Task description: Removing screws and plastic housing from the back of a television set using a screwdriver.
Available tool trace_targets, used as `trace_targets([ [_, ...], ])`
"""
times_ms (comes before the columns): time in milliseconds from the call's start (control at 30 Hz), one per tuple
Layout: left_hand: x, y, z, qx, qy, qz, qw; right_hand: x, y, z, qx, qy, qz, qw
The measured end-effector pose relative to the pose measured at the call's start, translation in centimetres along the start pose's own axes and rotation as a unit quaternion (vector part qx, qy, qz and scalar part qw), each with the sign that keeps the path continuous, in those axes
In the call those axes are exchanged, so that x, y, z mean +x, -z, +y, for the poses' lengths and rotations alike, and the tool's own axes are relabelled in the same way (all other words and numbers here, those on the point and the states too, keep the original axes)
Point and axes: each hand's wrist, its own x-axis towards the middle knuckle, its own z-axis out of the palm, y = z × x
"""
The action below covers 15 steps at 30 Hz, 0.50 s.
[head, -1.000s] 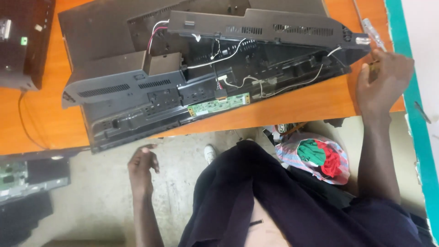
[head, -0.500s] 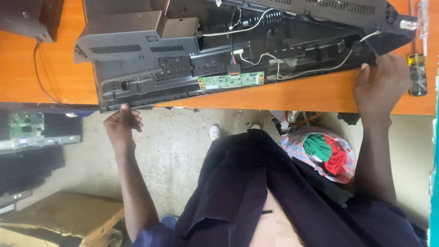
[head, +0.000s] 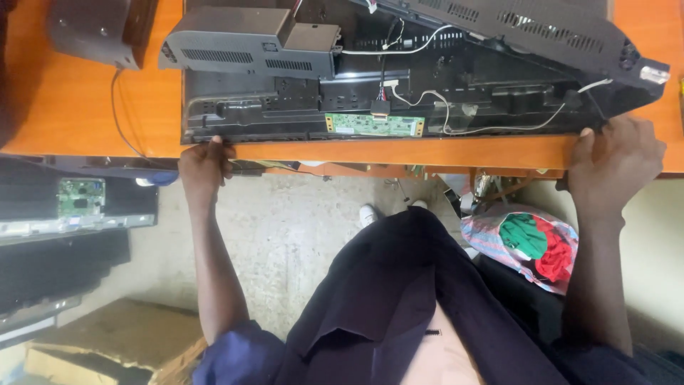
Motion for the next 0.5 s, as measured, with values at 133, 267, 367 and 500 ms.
trace_targets([
  [133,1.3,-1.3,-3.5,0.047,-0.075,0.001,0.996,1.2,2.0,-0.2,0.112,0.004,0.016,0.994],
  [267,1.0,-1.4,-1.5,0.129,-0.234,0.023,0.964,4.4,3.3,-1.6,0.293,-0.022,0.081,0.952],
  [367,-0.1,-1.2,3.6,0.047,-0.375,-0.015,0.926,5.3,1.9,-0.4,0.42,-0.071,0.034,0.904],
  [500,1.6,-2.3,9.7,0.071,-0.517,-0.021,0.853,7.5,5.2,-4.2,0.459,-0.125,-0.078,0.876],
])
